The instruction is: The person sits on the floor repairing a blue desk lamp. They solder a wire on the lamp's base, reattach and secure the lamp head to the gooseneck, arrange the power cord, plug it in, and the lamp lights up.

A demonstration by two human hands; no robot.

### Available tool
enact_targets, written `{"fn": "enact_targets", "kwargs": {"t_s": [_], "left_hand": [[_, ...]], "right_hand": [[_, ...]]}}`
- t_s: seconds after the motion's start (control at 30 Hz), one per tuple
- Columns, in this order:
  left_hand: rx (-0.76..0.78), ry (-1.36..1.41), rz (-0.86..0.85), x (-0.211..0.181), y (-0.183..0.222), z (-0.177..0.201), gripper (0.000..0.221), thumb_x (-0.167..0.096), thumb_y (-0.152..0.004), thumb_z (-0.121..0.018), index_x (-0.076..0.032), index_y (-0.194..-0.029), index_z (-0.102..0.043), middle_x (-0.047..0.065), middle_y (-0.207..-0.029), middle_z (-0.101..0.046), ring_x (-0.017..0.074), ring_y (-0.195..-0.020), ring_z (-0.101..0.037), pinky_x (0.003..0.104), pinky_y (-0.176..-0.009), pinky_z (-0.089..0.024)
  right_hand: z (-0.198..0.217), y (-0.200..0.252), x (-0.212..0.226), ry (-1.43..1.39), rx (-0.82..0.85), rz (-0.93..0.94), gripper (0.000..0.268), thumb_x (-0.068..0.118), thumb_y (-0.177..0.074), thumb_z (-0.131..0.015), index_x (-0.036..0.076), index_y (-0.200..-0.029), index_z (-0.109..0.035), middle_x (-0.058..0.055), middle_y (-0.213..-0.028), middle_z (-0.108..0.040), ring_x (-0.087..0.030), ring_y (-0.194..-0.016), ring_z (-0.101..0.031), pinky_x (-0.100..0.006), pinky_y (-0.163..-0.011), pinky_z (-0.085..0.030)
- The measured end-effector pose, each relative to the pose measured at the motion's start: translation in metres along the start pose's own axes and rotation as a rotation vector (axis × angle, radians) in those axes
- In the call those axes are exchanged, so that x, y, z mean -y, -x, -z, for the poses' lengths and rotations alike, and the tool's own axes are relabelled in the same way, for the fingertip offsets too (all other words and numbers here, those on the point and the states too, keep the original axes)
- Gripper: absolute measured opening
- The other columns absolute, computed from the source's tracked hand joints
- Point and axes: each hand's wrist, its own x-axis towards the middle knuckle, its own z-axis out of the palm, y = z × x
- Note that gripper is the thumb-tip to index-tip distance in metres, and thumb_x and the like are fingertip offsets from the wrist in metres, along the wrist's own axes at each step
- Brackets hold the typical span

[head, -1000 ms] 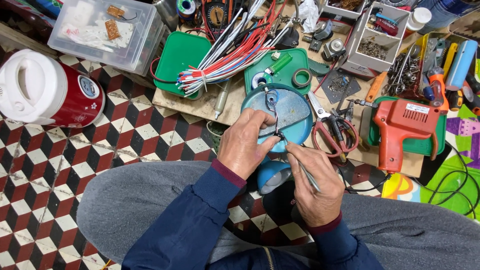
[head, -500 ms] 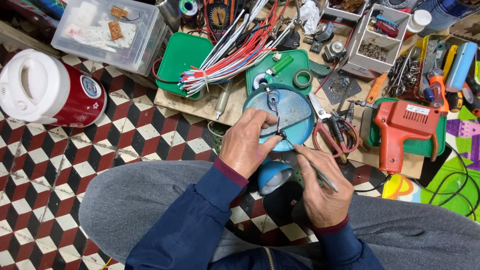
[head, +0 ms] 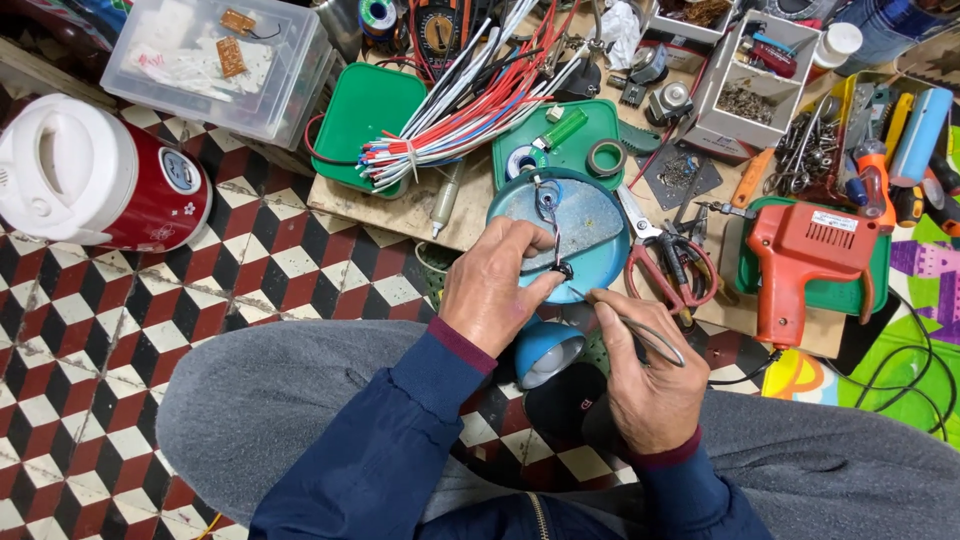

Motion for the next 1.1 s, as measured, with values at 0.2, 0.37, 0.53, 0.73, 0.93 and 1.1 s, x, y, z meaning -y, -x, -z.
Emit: {"fn": "enact_targets", "kwargs": {"t_s": [0.2,0.37,0.53,0.73,0.93,1.1], "left_hand": [[0.021,-0.015,0.013,0.001,0.0,0.0,0.038,-0.014,-0.079,-0.094,-0.015,-0.11,-0.071,-0.001,-0.105,-0.069,0.0198,-0.077,-0.071,0.038,-0.073,-0.06],[0.007,0.104,-0.034,-0.006,0.004,0.016,0.029,-0.015,-0.092,-0.083,-0.012,-0.119,-0.073,0.0,-0.109,-0.071,0.0167,-0.076,-0.067,0.033,-0.072,-0.058],[-0.1,0.223,-0.064,-0.018,0.023,0.029,0.027,-0.007,-0.101,-0.07,-0.01,-0.128,-0.073,0.003,-0.127,-0.07,0.0162,-0.077,-0.065,0.029,-0.071,-0.057],[-0.27,0.076,-0.196,0.003,0.039,0.014,0.033,-0.025,-0.097,-0.086,-0.013,-0.126,-0.077,0.013,-0.137,-0.066,0.0395,-0.123,-0.069,0.051,-0.1,-0.06],[-0.265,0.005,-0.214,-0.003,0.047,-0.008,0.034,-0.026,-0.096,-0.087,-0.006,-0.121,-0.076,0.023,-0.146,-0.063,0.0476,-0.15,-0.052,0.058,-0.113,-0.046],[-0.273,0.005,-0.218,0.0,0.045,-0.018,0.034,-0.031,-0.099,-0.084,-0.003,-0.117,-0.079,0.026,-0.154,-0.061,0.0507,-0.158,-0.043,0.062,-0.124,-0.037]], "right_hand": [[0.002,-0.006,0.001,0.032,-0.054,0.055,0.025,-0.007,-0.103,-0.071,-0.006,-0.127,-0.076,-0.019,-0.121,-0.078,-0.022,-0.104,-0.072,-0.031,-0.094,-0.057],[0.001,-0.007,0.0,0.014,-0.015,-0.026,0.023,-0.006,-0.102,-0.071,-0.004,-0.124,-0.078,-0.015,-0.113,-0.081,-0.018,-0.094,-0.072,-0.028,-0.083,-0.059],[0.004,-0.012,-0.011,-0.024,-0.096,-0.057,0.021,-0.005,-0.107,-0.067,-0.008,-0.125,-0.077,-0.015,-0.118,-0.081,-0.019,-0.101,-0.074,-0.027,-0.093,-0.06],[-0.003,-0.031,-0.018,0.028,-0.07,0.099,0.018,0.003,-0.116,-0.068,-0.007,-0.125,-0.08,-0.027,-0.106,-0.082,-0.032,-0.096,-0.078,-0.048,-0.092,-0.063],[-0.004,-0.038,-0.023,-0.067,-0.036,0.004,0.017,0.003,-0.114,-0.07,-0.008,-0.125,-0.078,-0.024,-0.106,-0.081,-0.025,-0.096,-0.077,-0.043,-0.091,-0.067],[-0.002,-0.032,-0.017,-0.123,-0.078,-0.038,0.021,0.006,-0.117,-0.065,-0.008,-0.129,-0.074,-0.026,-0.111,-0.079,-0.027,-0.101,-0.079,-0.041,-0.094,-0.068]]}}
